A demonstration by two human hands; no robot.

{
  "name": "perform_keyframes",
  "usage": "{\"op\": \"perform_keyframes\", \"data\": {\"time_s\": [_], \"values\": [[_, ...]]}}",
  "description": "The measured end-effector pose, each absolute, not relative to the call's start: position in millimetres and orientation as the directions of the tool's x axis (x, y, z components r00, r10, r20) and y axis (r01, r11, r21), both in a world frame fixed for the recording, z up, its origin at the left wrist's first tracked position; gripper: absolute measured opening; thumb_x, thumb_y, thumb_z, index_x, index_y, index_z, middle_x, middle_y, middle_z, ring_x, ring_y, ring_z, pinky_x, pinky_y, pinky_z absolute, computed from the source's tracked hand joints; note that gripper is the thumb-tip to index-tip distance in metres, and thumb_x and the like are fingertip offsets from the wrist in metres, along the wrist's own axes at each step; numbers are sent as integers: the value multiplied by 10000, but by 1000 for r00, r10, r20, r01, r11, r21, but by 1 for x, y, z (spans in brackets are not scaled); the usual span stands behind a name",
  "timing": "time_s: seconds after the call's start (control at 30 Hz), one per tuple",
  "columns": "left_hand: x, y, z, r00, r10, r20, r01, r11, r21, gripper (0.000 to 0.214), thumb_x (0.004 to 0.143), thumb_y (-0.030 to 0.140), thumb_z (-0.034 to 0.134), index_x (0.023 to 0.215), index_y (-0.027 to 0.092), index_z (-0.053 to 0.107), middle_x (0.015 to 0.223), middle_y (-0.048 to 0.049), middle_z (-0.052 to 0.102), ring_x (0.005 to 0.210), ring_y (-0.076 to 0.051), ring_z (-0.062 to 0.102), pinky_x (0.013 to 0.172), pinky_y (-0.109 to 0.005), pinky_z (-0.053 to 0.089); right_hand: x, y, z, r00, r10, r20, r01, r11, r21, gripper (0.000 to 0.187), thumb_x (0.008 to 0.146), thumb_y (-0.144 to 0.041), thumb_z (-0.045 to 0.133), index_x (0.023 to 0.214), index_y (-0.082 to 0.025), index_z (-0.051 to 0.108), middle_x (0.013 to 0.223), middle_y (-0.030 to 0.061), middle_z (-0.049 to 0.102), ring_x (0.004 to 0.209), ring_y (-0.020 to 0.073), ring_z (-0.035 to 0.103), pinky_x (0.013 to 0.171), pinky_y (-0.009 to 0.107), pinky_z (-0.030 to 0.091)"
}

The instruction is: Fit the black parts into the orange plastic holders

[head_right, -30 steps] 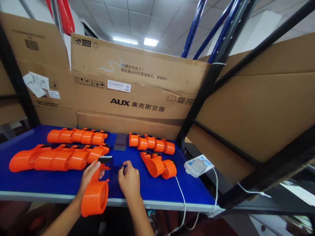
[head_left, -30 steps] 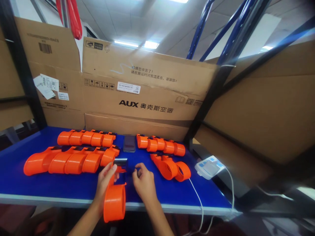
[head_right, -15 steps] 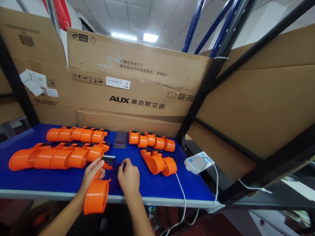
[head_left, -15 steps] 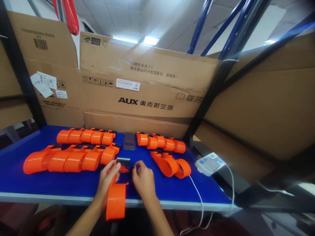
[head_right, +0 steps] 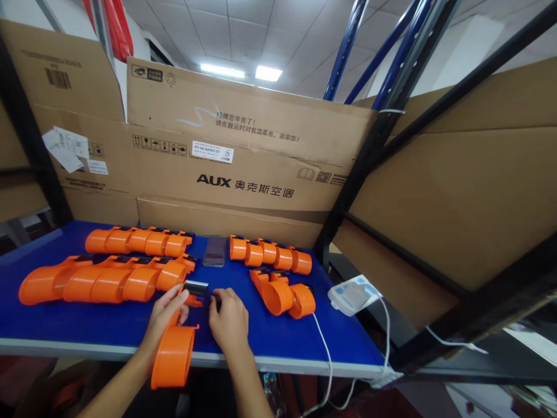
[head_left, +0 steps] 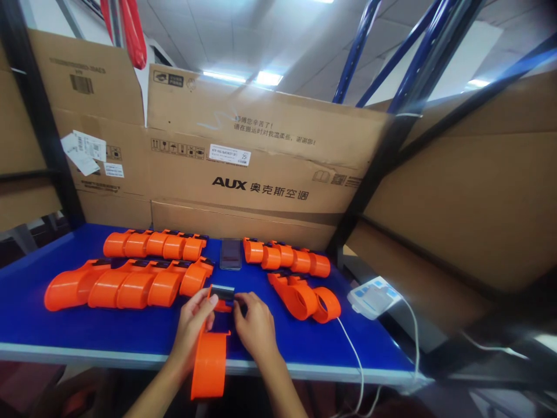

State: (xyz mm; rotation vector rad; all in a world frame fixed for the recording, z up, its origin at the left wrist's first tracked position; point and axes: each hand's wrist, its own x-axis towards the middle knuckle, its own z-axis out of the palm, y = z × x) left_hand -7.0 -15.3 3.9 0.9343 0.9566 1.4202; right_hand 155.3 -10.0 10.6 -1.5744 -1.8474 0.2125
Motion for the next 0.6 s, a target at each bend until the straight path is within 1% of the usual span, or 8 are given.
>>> {"op": "perform_keyframes", "data": {"time_s": [0.07,0.2,0.3,0.37,0.47,0.53,0.6], "values": [[-7,-12,0,-61,998,21,-361,-42,932,479,714,563,768,962,161,686,484,55,469,439,-94,400,442,-206,290,155,-11,10,-29,921,390,808,251,-533,246,895,-202,586,1096,-244,721,976,48,718,868,197,684,713,265,438],[-6,-10,-3,-77,997,29,-377,-56,925,462,708,553,776,938,168,665,499,58,474,438,-90,407,444,-202,311,156,-11,8,-34,923,384,792,259,-553,246,870,-155,568,1035,-232,734,974,56,713,866,197,679,725,266,443],[-6,-8,-3,-60,998,23,-373,-44,927,481,701,555,780,961,165,669,499,60,477,429,-90,417,435,-201,310,157,-12,8,-16,910,414,764,278,-582,238,893,-195,556,1046,-214,736,947,69,706,855,207,669,725,275,457],[-6,-7,-4,-65,998,10,-380,-34,924,488,690,552,789,964,168,666,506,58,492,427,-90,430,430,-199,312,158,-16,12,-6,888,460,720,323,-614,260,928,-256,540,1099,-201,728,925,72,699,838,208,657,719,279,469],[-7,-6,-5,-64,998,-12,-392,-14,920,471,689,540,798,941,171,647,497,50,518,415,-93,443,425,-198,317,158,-24,22,-59,843,535,630,447,-635,358,956,-307,528,1271,-209,665,970,68,700,812,191,638,720,278,493],[-7,-7,-5,-36,999,-28,-408,11,913,468,701,537,795,951,174,637,475,49,522,402,-99,450,422,-196,320,155,-30,30,-130,816,564,609,514,-603,448,940,-318,567,1377,-223,595,1024,71,702,821,191,632,734,285,509],[-8,-10,-4,4,999,-42,-431,40,902,471,714,543,785,969,178,632,470,45,536,393,-105,465,422,-195,329,152,-34,37,-168,795,583,636,539,-552,497,925,-321,598,1409,-214,568,1020,81,707,834,203,632,747,304,523]]}}
